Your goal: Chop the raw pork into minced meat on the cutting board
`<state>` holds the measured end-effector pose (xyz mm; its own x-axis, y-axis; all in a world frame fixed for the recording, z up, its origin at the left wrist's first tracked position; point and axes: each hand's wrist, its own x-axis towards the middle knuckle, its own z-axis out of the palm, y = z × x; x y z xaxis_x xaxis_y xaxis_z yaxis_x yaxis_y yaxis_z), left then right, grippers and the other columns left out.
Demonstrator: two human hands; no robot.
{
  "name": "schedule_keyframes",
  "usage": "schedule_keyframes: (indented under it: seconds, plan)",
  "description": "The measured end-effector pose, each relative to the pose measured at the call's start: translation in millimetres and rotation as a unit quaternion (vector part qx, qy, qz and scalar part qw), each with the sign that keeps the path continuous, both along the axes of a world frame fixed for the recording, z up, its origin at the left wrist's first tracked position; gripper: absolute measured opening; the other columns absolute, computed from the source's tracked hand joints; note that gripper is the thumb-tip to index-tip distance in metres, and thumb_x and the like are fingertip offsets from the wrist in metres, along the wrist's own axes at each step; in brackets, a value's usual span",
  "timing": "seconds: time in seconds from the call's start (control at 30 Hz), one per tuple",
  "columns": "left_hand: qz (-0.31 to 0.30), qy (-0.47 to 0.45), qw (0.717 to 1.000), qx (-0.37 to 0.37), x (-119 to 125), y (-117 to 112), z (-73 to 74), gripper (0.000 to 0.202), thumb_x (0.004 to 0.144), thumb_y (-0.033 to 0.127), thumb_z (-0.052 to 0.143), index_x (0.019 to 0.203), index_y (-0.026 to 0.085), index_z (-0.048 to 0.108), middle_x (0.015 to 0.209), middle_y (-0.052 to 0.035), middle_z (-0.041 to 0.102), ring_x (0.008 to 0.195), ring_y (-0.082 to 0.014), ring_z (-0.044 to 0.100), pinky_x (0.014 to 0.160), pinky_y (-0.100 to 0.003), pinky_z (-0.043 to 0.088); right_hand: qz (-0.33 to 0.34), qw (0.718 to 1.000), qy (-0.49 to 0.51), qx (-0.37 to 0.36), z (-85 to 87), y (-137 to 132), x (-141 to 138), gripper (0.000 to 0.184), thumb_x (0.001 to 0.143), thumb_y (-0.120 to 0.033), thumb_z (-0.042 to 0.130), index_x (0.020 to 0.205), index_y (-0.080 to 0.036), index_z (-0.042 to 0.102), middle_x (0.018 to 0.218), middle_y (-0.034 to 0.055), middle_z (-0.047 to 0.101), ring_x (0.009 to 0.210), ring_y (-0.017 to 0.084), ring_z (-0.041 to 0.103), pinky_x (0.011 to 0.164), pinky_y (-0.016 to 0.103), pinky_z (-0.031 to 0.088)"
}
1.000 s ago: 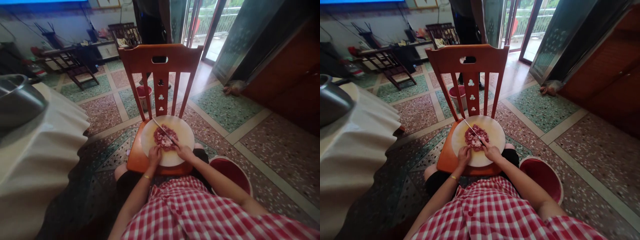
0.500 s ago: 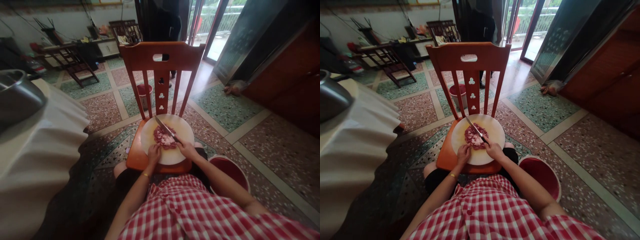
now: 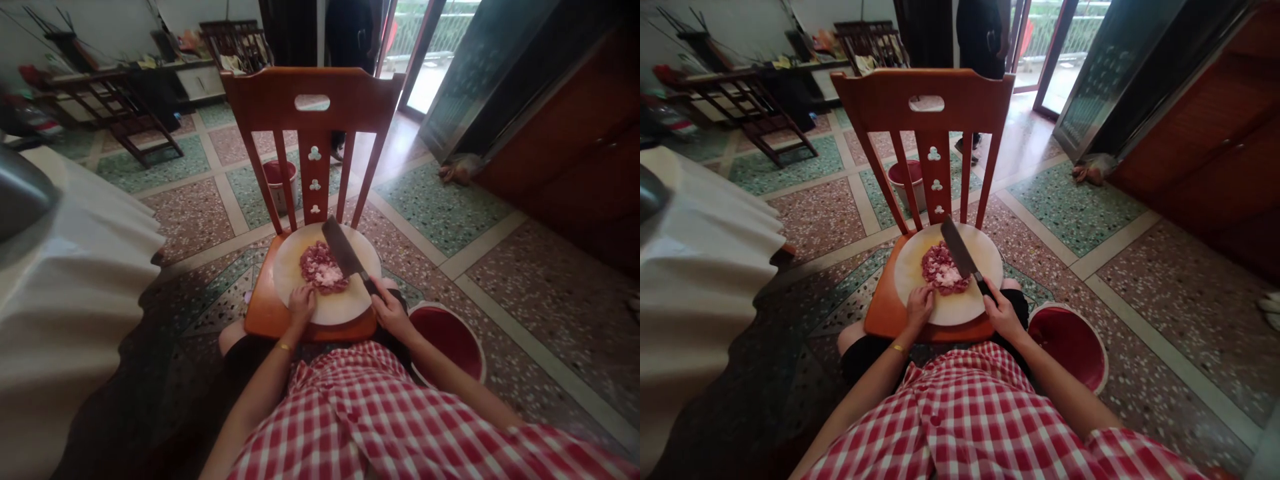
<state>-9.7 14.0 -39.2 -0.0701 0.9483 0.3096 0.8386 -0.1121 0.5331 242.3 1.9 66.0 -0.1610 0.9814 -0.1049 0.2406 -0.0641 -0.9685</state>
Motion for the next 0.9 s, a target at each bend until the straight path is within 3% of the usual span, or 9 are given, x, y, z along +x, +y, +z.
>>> schedule_keyframes:
  seconds: [0.1, 0.2, 0.3, 0.4, 0.5, 0.57, 0.67, 0.8, 0.9]
  plan:
    - [-0.001, 0.000, 1.000, -0.007, 0, 1, 1.2, 0.018, 0.082, 0.014, 0.046, 0.092, 0.019, 0.060, 0.091, -0.0053, 0.061, 0.088, -0.0198, 0.052, 0.081, -0.033, 0.042, -0.082, 0.980, 0.131, -0.126, -22.2, -34, 15, 0.073, 0.083, -0.048, 0.050, 0.144, -0.022, 0.020, 0.052, -0.0096, 0.045, 0.030, 0.006, 0.031, 0.029, 0.016, 0.025]
    - [0.003, 0.002, 1.000, -0.010, 1, 1, 0.9, 0.019, 0.082, 0.015, 0.046, 0.092, 0.019, 0.060, 0.093, -0.0054, 0.061, 0.090, -0.0197, 0.052, 0.083, -0.034, 0.042, -0.139, 0.955, 0.191, -0.178, -53.3, -55, 16, 0.079, 0.079, -0.050, 0.055, 0.144, -0.023, 0.018, 0.053, -0.0107, 0.044, 0.030, 0.004, 0.029, 0.029, 0.014, 0.023]
    - [0.001, 0.017, 1.000, -0.018, 2, 2, -0.5, 0.016, 0.082, 0.019, 0.050, 0.094, 0.020, 0.060, 0.094, -0.0053, 0.060, 0.091, -0.0197, 0.052, 0.083, -0.034, 0.041, -0.145, 0.947, 0.215, -0.192, -76.5, -55, -1, 0.078, 0.080, -0.050, 0.053, 0.144, -0.023, 0.018, 0.053, -0.0105, 0.043, 0.030, 0.004, 0.031, 0.030, 0.014, 0.025]
    - [-0.015, 0.057, 0.998, -0.027, 5, 2, -1.1, 0.023, 0.079, 0.031, 0.059, 0.099, 0.022, 0.059, 0.101, -0.0061, 0.058, 0.095, -0.0218, 0.051, 0.084, -0.035, 0.040, -0.101, 0.958, 0.201, -0.178, -83.7, -33, -26, 0.083, 0.079, -0.052, 0.053, 0.145, -0.019, 0.016, 0.051, -0.0108, 0.043, 0.029, 0.006, 0.032, 0.028, 0.015, 0.024]
    - [-0.001, 0.088, 0.996, -0.022, 8, 5, -0.1, 0.034, 0.077, 0.038, 0.062, 0.106, 0.021, 0.056, 0.104, -0.0081, 0.055, 0.097, -0.0241, 0.050, 0.083, -0.036, 0.040, -0.049, 0.986, 0.119, -0.110, -73.8, -2, -41, 0.073, 0.082, -0.051, 0.047, 0.143, -0.018, 0.024, 0.056, -0.0058, 0.053, 0.036, 0.010, 0.046, 0.033, 0.019, 0.038]
    - [0.013, 0.079, 0.997, -0.013, 9, 8, 0.6, 0.034, 0.077, 0.038, 0.062, 0.105, 0.020, 0.055, 0.103, -0.0090, 0.055, 0.097, -0.0242, 0.050, 0.083, -0.036, 0.040, -0.010, 0.999, 0.036, -0.021, -58.6, 15, -42, 0.062, 0.085, -0.047, 0.045, 0.139, -0.019, 0.035, 0.081, 0.0027, 0.065, 0.067, 0.017, 0.063, 0.058, 0.027, 0.053]
    - [0.018, 0.040, 0.999, -0.001, 7, 11, -0.2, 0.024, 0.081, 0.032, 0.057, 0.101, 0.020, 0.055, 0.097, -0.0077, 0.056, 0.094, -0.0225, 0.051, 0.082, -0.034, 0.041, 0.048, 0.992, -0.059, 0.096, -28.3, 30, -34, 0.052, 0.088, -0.040, 0.042, 0.136, -0.021, 0.040, 0.124, 0.0046, 0.055, 0.116, 0.021, 0.049, 0.096, 0.034, 0.041]
    - [0.011, 0.009, 1.000, 0.022, 4, 8, -5.1, 0.016, 0.085, 0.023, 0.049, 0.100, 0.020, 0.054, 0.092, -0.0062, 0.056, 0.091, -0.0216, 0.050, 0.082, -0.035, 0.041, 0.069, 0.975, -0.099, 0.186, -0.3, 32, -32, 0.052, 0.092, -0.036, 0.037, 0.140, -0.019, 0.033, 0.134, 0.0044, 0.045, 0.122, 0.019, 0.041, 0.103, 0.033, 0.034]
    - [-0.007, -0.009, 0.999, 0.033, 3, 7, -8.2, 0.017, 0.085, 0.018, 0.044, 0.099, 0.019, 0.054, 0.091, -0.0059, 0.056, 0.090, -0.0206, 0.050, 0.082, -0.034, 0.041, 0.078, 0.967, -0.152, 0.190, -7.0, 32, -37, 0.051, 0.091, -0.033, 0.037, 0.141, -0.019, 0.033, 0.135, 0.0052, 0.043, 0.121, 0.020, 0.043, 0.102, 0.035, 0.035]
